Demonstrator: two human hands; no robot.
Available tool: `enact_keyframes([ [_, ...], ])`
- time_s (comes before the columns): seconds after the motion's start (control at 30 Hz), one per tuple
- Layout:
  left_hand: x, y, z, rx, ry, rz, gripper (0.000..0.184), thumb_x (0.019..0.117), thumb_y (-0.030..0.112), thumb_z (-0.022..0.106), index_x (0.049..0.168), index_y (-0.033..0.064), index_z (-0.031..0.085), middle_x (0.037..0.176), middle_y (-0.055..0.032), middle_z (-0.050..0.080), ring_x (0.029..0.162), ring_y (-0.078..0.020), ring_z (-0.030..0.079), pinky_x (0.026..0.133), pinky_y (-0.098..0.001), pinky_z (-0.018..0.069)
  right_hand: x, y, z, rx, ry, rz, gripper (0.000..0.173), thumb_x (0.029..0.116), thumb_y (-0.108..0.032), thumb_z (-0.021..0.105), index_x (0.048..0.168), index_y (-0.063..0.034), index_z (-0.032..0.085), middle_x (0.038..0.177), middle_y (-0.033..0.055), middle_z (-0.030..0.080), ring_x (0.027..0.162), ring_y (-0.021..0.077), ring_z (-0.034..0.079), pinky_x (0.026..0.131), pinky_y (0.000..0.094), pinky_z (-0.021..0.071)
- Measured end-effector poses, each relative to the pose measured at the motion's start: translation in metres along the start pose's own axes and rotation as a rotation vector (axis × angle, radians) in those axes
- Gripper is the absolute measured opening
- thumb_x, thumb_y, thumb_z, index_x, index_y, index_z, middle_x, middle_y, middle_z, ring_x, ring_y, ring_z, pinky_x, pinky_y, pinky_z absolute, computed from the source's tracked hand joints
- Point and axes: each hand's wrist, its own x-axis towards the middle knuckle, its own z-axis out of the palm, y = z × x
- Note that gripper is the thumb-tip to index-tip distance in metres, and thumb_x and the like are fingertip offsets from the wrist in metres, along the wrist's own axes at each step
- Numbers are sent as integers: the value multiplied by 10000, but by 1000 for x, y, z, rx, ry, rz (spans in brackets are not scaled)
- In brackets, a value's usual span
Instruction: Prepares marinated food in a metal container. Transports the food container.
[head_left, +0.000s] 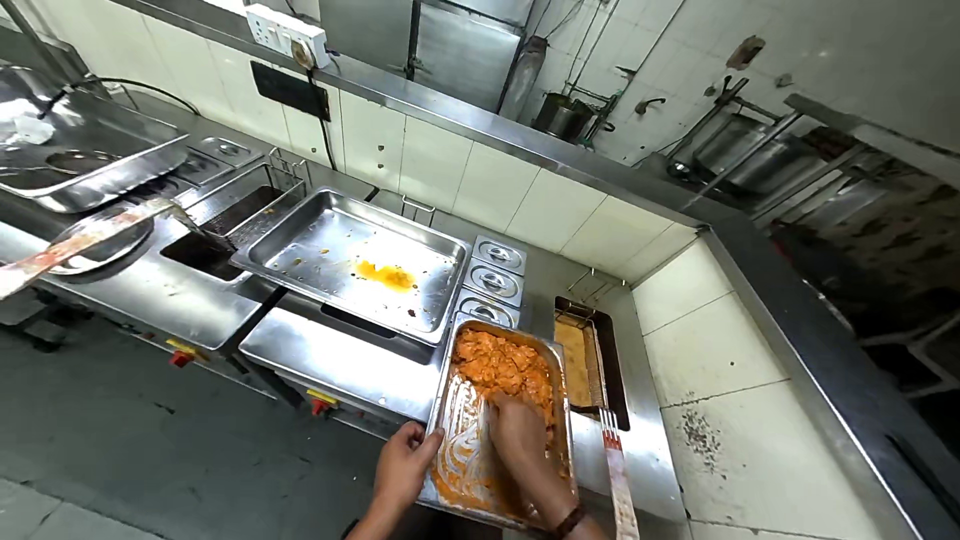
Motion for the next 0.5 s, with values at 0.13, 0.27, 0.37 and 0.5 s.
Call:
enact_keyframes([
  [0.13,-1,-1,1,-15,6,12,416,844,554,718,844,143,655,688,-2,602,629,-161,598,633,-399,531,16,-12,-5,27,94,-30,316,976,-241,569,1234,-152,729,1339,70,652,1234,305,619,951,494,565],
  [0.27,-2,0,0,14,12,9,415,838,554,718,851,144,662,690,-1,607,632,-161,600,634,-407,531,32,-34,-2,-8,111,-139,326,999,-249,532,1258,-167,714,1340,40,668,1163,271,671,907,487,584],
  [0.37,-2,0,0,15,17,5,409,839,556,719,843,151,661,678,6,602,617,-155,596,621,-397,528,43,-50,0,-70,47,-92,381,1008,-183,499,1353,-171,660,1360,64,647,1085,297,701,833,511,602],
  [0.5,-3,0,0,29,22,6,409,830,556,719,836,152,656,666,7,593,604,-155,589,610,-401,526,36,-53,7,-79,31,-62,376,1021,-124,454,1338,-126,657,1307,105,671,1079,303,705,840,496,601],
])
